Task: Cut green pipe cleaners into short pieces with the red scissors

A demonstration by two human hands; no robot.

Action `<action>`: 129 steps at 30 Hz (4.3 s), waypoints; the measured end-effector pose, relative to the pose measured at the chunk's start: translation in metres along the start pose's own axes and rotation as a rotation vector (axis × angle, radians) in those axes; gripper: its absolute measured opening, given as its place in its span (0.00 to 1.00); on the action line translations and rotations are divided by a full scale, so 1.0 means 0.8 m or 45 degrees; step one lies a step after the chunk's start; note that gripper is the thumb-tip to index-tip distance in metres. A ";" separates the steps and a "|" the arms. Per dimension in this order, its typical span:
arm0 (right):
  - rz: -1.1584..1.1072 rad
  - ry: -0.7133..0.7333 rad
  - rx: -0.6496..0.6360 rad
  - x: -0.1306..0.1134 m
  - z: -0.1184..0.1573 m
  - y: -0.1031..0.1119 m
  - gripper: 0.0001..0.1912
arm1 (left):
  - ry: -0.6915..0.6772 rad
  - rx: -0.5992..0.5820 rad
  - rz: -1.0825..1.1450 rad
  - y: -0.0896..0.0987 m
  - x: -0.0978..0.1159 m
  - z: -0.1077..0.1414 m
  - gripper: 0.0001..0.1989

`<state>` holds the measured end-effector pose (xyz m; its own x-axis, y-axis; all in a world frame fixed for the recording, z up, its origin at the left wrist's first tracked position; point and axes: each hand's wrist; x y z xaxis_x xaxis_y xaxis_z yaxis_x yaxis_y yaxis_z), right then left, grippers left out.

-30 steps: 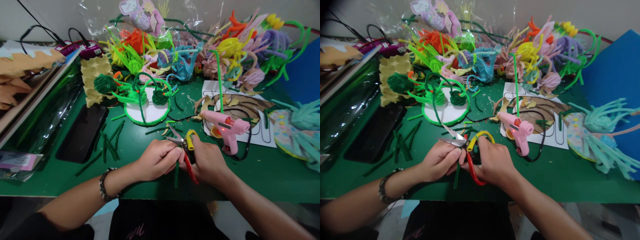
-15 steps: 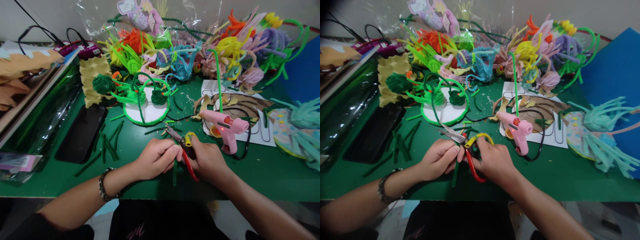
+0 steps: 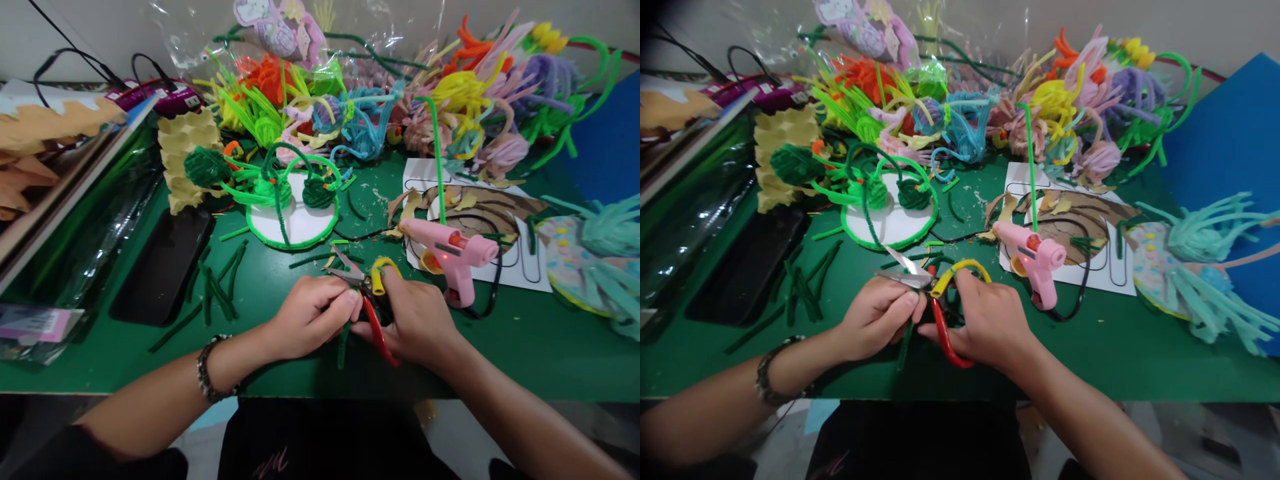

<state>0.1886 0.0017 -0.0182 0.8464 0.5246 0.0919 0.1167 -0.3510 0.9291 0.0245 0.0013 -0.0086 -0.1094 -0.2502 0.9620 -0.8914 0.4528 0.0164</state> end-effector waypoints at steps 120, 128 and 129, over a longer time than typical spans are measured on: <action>-0.053 0.067 0.158 -0.002 -0.001 0.006 0.34 | 0.121 -0.043 0.171 -0.002 -0.002 0.002 0.14; -0.067 0.042 0.138 -0.002 0.000 0.007 0.34 | 0.121 -0.035 0.172 -0.002 -0.003 0.003 0.14; -0.066 0.044 0.143 -0.002 0.000 0.007 0.33 | 0.116 -0.032 0.168 -0.002 -0.002 0.003 0.14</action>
<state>0.1881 -0.0012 -0.0129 0.8197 0.5698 0.0590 0.2187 -0.4065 0.8871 0.0250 -0.0011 -0.0111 -0.1832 -0.1092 0.9770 -0.8607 0.4981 -0.1057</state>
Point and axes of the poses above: each hand's wrist, its own z-axis away from the middle knuckle, its own y-axis out of the back of the hand, x = y × z, and after that the axes turned 13 degrees about z, right-handed
